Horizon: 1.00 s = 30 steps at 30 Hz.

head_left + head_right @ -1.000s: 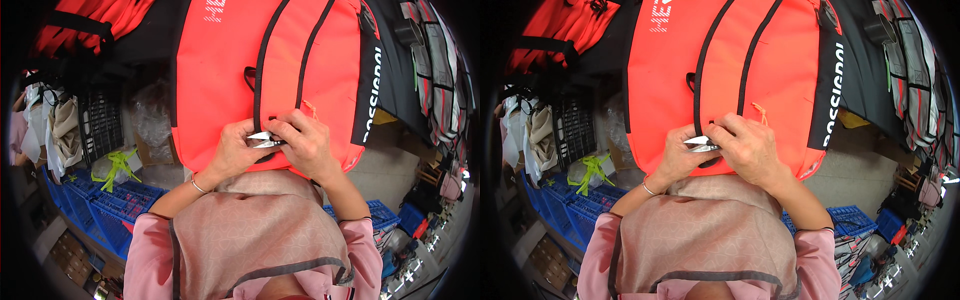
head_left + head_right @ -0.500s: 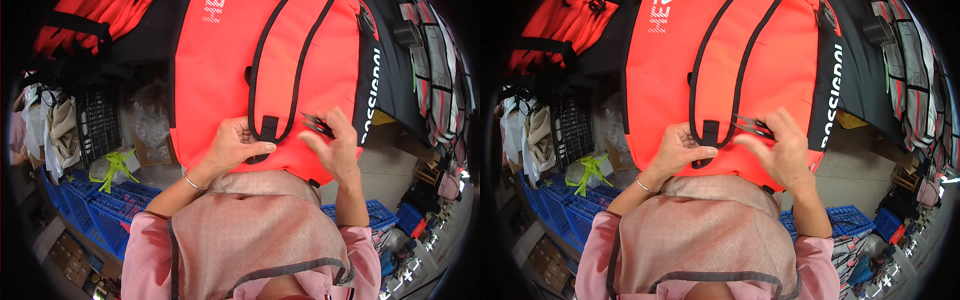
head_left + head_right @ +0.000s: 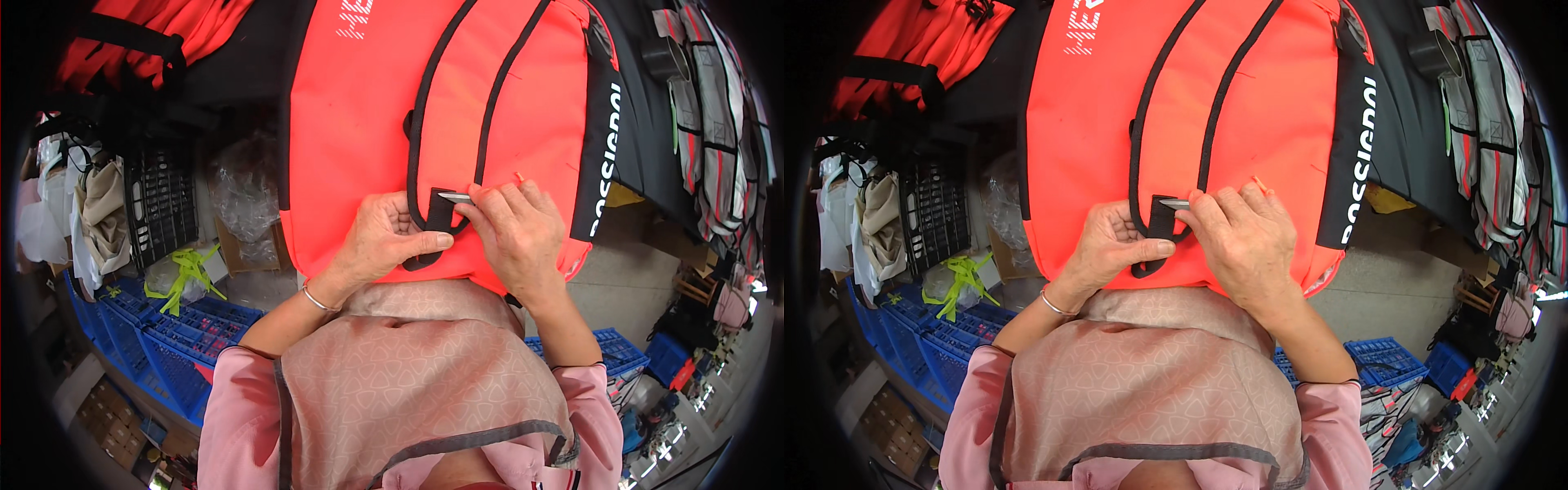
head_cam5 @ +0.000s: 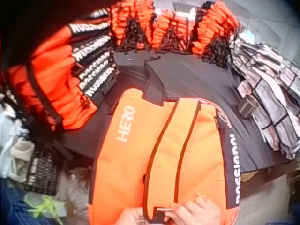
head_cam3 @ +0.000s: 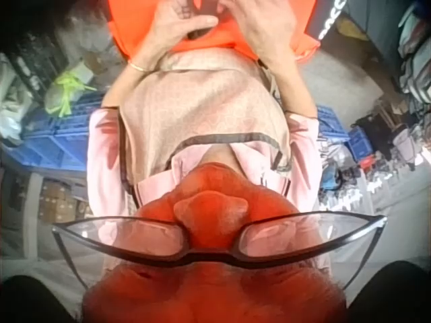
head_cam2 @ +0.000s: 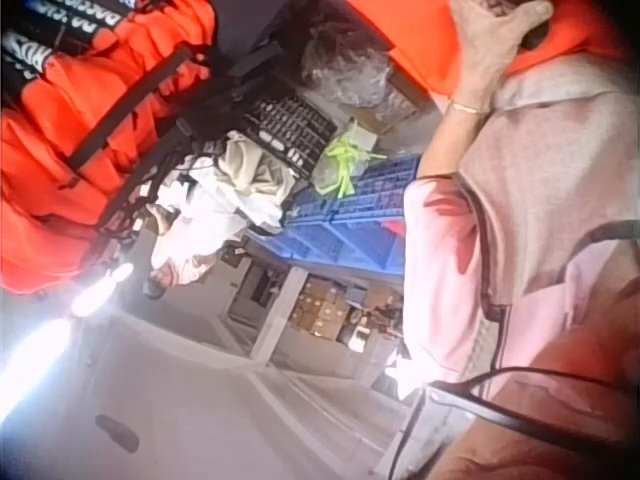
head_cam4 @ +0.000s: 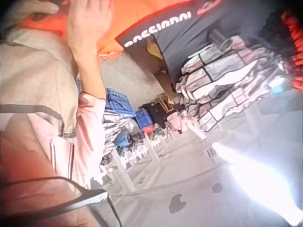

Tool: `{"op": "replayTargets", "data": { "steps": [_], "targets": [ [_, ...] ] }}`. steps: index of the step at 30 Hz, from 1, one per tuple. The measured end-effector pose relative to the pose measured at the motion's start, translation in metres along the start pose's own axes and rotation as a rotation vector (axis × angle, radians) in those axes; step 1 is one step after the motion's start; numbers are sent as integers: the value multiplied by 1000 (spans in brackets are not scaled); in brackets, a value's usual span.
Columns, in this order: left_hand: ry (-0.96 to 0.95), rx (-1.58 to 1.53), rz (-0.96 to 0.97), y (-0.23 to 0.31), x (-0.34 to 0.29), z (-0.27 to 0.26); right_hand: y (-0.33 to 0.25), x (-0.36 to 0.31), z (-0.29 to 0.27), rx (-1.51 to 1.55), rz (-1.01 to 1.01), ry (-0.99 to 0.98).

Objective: Inspecting and cleaning manufactured backpacks using a brush and cloth.

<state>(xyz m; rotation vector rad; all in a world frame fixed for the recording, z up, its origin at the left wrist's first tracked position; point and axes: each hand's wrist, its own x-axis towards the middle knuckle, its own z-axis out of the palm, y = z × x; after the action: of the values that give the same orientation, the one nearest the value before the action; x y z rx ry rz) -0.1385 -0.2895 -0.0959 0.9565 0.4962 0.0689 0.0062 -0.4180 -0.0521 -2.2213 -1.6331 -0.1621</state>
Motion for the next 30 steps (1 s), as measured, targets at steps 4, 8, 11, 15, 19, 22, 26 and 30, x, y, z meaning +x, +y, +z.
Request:
{"op": "replayTargets", "data": {
  "steps": [4, 8, 11, 15, 19, 22, 26, 30],
  "targets": [
    [-10, -9, -11, -2, 1, -2, 7, -2, 7, 155, 63, 21],
    [-10, 18, 7, 0, 2, -2, 7, 4, 4, 206, 66, 57],
    [-3, 15, -10, 9, 3, 0, 8, 5, 6, 148, 42, 39],
    [-10, -13, 5, 18, 1, 11, 23, 9, -2, 318, 256, 120],
    [18, 388, -40, 49, 0, 31, 45, 25, -19, 942, 579, 214],
    [177, 877, 840, 58, 13, 47, 43, 47, -43, 1295, 700, 123],
    [212, 1168, 1214, 75, 30, 47, 49, 52, -49, 1366, 573, 150],
    [31, 1250, 1074, 68, 44, 30, 59, 37, -35, 1310, 613, 65]
  ]
}}
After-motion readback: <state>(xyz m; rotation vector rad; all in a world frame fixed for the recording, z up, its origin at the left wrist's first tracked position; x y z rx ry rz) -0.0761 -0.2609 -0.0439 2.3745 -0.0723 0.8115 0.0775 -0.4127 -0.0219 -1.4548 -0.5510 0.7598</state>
